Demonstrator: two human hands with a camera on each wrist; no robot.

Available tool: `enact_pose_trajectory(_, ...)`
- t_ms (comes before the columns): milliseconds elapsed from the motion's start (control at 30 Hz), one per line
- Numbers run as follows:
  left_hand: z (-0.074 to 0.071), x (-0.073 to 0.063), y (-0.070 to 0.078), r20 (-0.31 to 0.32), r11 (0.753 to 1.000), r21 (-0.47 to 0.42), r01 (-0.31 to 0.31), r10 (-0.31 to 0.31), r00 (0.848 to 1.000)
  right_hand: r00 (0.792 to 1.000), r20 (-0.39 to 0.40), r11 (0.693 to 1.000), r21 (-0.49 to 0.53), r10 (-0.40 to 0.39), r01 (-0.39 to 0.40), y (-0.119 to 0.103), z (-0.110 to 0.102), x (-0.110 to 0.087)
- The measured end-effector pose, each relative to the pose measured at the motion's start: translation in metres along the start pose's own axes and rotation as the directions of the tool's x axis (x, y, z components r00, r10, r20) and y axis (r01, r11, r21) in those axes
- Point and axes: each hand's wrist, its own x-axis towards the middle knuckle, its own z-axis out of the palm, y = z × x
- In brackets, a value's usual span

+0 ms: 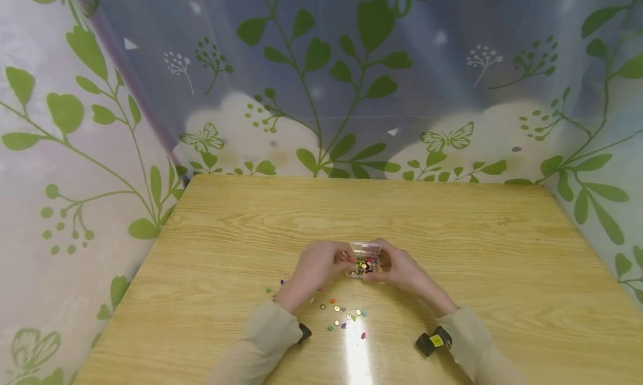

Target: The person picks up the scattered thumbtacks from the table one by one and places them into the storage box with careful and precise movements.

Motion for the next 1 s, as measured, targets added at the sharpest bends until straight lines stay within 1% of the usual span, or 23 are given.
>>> enact_pose_trajectory(133, 0.003, 0.001, 0.000, 0.001, 1.000, -0.009, -0.005, 0.005, 1.000, 1.000, 0.000, 1.000, 0.001, -0.005, 0.005, 0.000, 0.000, 0.000)
enact_pose_trajectory(267, -0.001, -0.003, -0.005, -0.010, 0.999, -0.016, 0.033, -0.033, 0.999, 1.000, 0.002, 1.000, 0.009, -0.001, 0.001, -0.001, 0.000, 0.000)
enact_pose_trajectory(367, -0.011, -0.007, -0.012, -0.030, 0.998, -0.008, 0.065, -0.065, 0.997, 1.000, 0.000, 1.000, 0.007, 0.005, -0.005, -0.001, 0.000, 0.000)
enact_pose_trajectory(467, -0.023, -0.013, -0.023, -0.055, 0.994, 0.002, 0.108, -0.108, 0.993, 1.000, -0.004, 1.000, -0.004, 0.014, -0.014, -0.001, 0.001, 0.000)
enact_pose_trajectory(533, -0.032, -0.019, -0.031, -0.076, 0.990, 0.010, 0.140, -0.139, 0.987, 1.000, -0.005, 1.000, -0.006, 0.020, -0.020, -0.001, 0.001, 0.000)
enact_pose_trajectory(633, -0.044, -0.030, -0.045, -0.088, 0.982, 0.033, 0.188, -0.184, 0.979, 1.000, -0.007, 1.000, -0.008, 0.025, -0.025, -0.001, 0.002, 0.000)
enact_pose_trajectory(700, -0.049, -0.037, -0.052, -0.076, 0.975, 0.049, 0.219, -0.215, 0.974, 1.000, -0.008, 1.000, -0.008, 0.024, -0.024, -0.001, 0.002, 0.000)
enact_pose_trajectory(800, -0.054, -0.047, -0.062, -0.044, 0.966, 0.061, 0.251, -0.249, 0.968, 1.000, -0.010, 1.000, -0.008, 0.024, -0.025, -0.001, 0.002, 0.000)
enact_pose_trajectory(900, -0.054, -0.053, -0.070, -0.024, 0.962, 0.061, 0.265, -0.264, 0.964, 0.999, -0.012, 0.999, -0.010, 0.032, -0.032, -0.002, 0.002, 0.000)
enact_pose_trajectory(1000, -0.052, -0.055, -0.074, -0.021, 0.958, 0.079, 0.276, -0.275, 0.961, 0.999, -0.011, 0.999, -0.006, 0.035, -0.035, -0.002, 0.003, 0.000)
